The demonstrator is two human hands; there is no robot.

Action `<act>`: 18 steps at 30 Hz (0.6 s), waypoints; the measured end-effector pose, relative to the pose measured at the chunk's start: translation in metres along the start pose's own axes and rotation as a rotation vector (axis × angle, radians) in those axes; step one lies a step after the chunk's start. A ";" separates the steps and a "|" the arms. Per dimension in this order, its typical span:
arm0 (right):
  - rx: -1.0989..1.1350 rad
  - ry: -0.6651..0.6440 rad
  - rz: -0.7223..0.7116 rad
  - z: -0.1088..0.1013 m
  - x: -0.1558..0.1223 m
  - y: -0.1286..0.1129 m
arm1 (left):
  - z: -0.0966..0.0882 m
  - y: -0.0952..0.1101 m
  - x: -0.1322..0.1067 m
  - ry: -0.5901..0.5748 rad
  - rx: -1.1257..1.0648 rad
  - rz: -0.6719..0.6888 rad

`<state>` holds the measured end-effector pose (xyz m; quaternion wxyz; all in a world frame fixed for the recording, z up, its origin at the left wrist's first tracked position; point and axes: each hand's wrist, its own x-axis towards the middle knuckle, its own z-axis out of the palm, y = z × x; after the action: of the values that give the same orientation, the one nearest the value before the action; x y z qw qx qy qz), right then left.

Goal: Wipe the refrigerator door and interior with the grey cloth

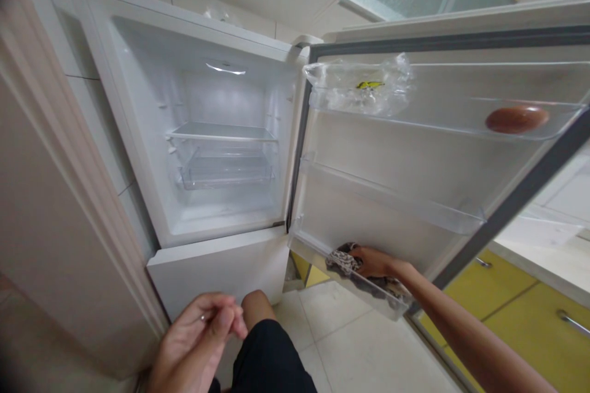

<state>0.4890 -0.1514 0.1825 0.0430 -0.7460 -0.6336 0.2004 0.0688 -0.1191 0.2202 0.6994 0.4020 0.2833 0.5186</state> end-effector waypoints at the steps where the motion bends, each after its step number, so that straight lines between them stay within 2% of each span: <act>1: 0.014 -0.013 0.019 -0.001 -0.005 0.002 | 0.000 -0.006 0.010 0.032 -0.060 -0.066; 5: 0.015 -0.037 0.089 -0.006 -0.023 0.007 | -0.004 -0.029 0.039 0.172 -0.256 -0.198; 9: -0.035 0.037 0.094 -0.012 -0.035 0.007 | -0.013 -0.048 0.048 0.218 -0.334 -0.237; 15: -0.176 0.337 0.007 -0.025 -0.055 0.011 | -0.017 -0.067 0.056 0.169 -0.344 -0.287; 18: -0.261 0.607 -0.049 -0.029 -0.074 0.018 | -0.015 -0.062 0.050 0.151 -0.299 -0.286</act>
<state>0.5076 -0.2209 0.2209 0.1386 -0.7554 -0.6300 -0.1150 0.1023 -0.0762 0.1603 0.7946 0.2096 0.3088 0.4788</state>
